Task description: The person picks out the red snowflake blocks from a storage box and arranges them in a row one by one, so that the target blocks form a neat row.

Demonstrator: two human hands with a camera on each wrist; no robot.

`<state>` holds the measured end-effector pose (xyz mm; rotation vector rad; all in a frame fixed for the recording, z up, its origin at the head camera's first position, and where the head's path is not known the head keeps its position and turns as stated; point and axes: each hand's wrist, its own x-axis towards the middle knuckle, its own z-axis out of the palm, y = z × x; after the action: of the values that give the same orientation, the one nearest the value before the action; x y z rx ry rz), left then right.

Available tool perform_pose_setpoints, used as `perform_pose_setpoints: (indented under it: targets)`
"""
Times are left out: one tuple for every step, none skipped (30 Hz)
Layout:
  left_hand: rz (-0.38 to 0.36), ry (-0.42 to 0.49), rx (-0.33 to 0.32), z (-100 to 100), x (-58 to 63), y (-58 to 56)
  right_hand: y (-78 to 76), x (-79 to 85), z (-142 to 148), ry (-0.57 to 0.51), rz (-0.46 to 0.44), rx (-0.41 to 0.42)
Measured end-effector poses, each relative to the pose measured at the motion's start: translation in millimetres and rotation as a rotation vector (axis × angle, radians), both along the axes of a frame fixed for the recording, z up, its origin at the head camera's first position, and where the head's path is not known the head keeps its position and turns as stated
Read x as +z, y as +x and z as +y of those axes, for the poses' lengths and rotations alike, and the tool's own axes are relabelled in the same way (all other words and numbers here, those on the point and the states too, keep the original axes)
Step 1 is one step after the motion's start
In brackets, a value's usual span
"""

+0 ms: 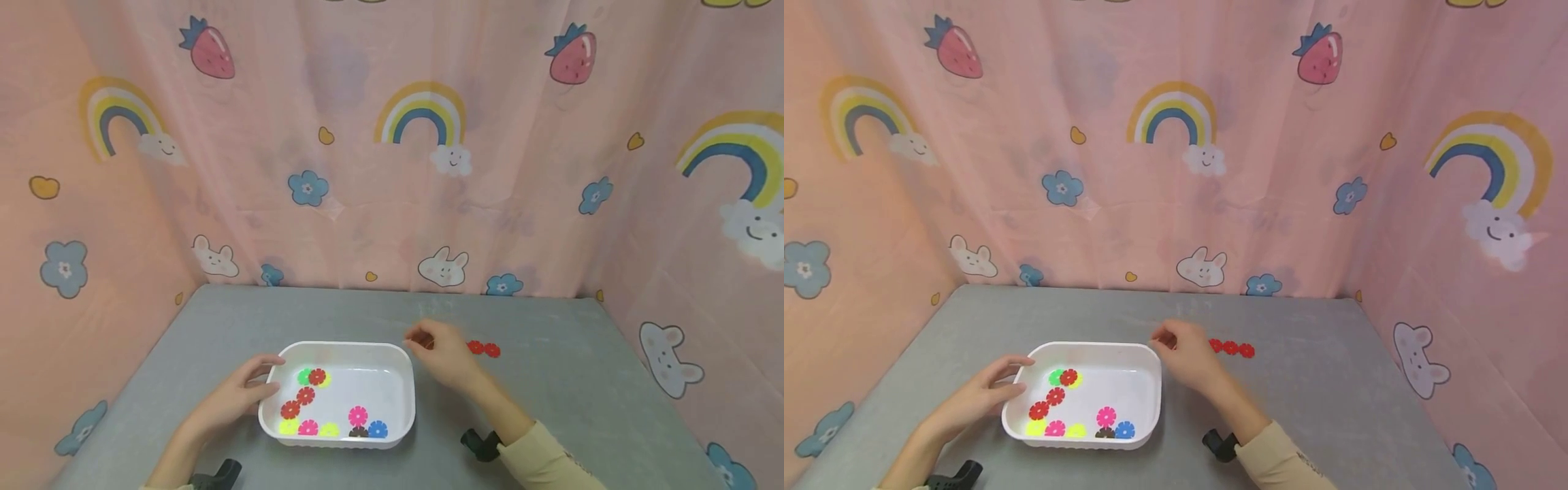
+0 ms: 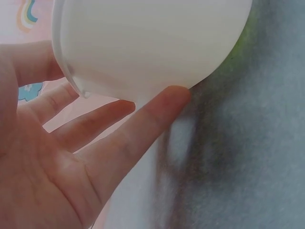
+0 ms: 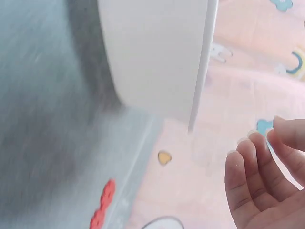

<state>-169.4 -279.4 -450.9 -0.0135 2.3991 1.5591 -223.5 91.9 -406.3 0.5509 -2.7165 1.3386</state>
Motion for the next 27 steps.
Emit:
perform_pose_setpoints:
  targets:
    - [0.003,-0.001,-0.001,0,-0.2,-0.2,1.4,0.2,-4,-0.001,-0.004,0.014]
    - [0.003,-0.004,0.002,0,-0.2,-0.3,2.4,0.1,-8,-0.004,-0.008,0.027]
    - [0.0,-0.008,0.012,1,-0.3,-0.4,3.2,0.1,-11,-0.006,-0.009,0.043]
    - [-0.004,-0.012,0.021,1,-0.4,-0.4,4.0,0.3,-15,-0.005,-0.008,0.059]
    - [-0.007,-0.016,0.031,1,-0.5,-0.4,4.7,0.3,-19,-0.004,-0.008,0.074]
    - [-0.009,-0.019,0.038,1,-0.8,-0.7,5.3,0.4,-22,-0.001,-0.004,0.087]
    - [-0.011,-0.023,0.045,2,-1.0,-0.8,5.9,0.5,-26,0.003,-0.002,0.1]
    - [-0.015,-0.022,0.052,2,-1.1,-0.7,6.5,0.6,-29,0.006,-0.004,0.113]
    - [-0.016,-0.017,0.054,2,-1.3,-0.9,7.1,0.5,-32,0.01,-0.006,0.123]
    - [-0.016,-0.012,0.054,2,-1.4,-1.1,7.8,0.5,-36,0.011,-0.012,0.132]
    - [-0.014,-0.008,0.052,2,-1.5,-1.4,8.5,0.3,-40,0.01,-0.019,0.141]
    - [-0.013,-0.002,0.052,3,-1.8,-1.7,9.2,-0.2,-43,0.009,-0.021,0.152]
    - [-0.014,0.005,0.052,3,-1.9,-1.9,9.9,-0.7,-47,0.007,-0.024,0.161]
    - [-0.014,0.013,0.053,3,-2.1,-2.1,10.6,-1.4,-52,0.005,-0.023,0.168]
    - [-0.012,0.014,0.053,3,-2.1,-2.4,11.5,-2.1,-56,0.003,-0.02,0.173]
    - [-0.009,0.013,0.054,3,-2.4,-2.6,12.6,-2.7,-60,0.0,-0.016,0.174]
    - [-0.008,0.013,0.053,4,-2.6,-2.8,14.1,-3.6,-65,-0.001,-0.013,0.175]
    - [-0.007,0.016,0.053,4,-2.8,-3.0,15.3,-4.6,-69,0.0,-0.011,0.174]
    - [-0.006,0.013,0.054,4,-2.9,-3.0,16.8,-5.5,-73,0.002,-0.015,0.171]
    - [-0.004,0.009,0.054,5,-3.0,-3.0,18.3,-6.6,-77,0.005,-0.024,0.168]
    - [-0.002,0.004,0.053,5,-3.1,-3.0,19.7,-7.9,-82,0.011,-0.035,0.164]
    - [-0.003,0.003,0.051,5,-3.2,-3.1,20.8,-9.4,-86,0.016,-0.048,0.164]
    - [-0.003,0.001,0.05,6,-3.2,-3.1,21.5,-10.9,-90,0.02,-0.064,0.166]
    - [-0.003,-0.002,0.049,6,-3.3,-3.2,22.1,-12.4,-94,0.024,-0.078,0.167]
    - [-0.004,-0.004,0.049,6,-3.3,-3.3,22.5,-13.8,-98,0.025,-0.093,0.167]
    - [-0.004,-0.007,0.048,6,-3.2,-3.3,22.8,-15.2,-103,0.023,-0.107,0.169]
    - [-0.004,-0.007,0.045,6,-3.0,-3.2,22.8,-16.7,-107,0.019,-0.118,0.169]
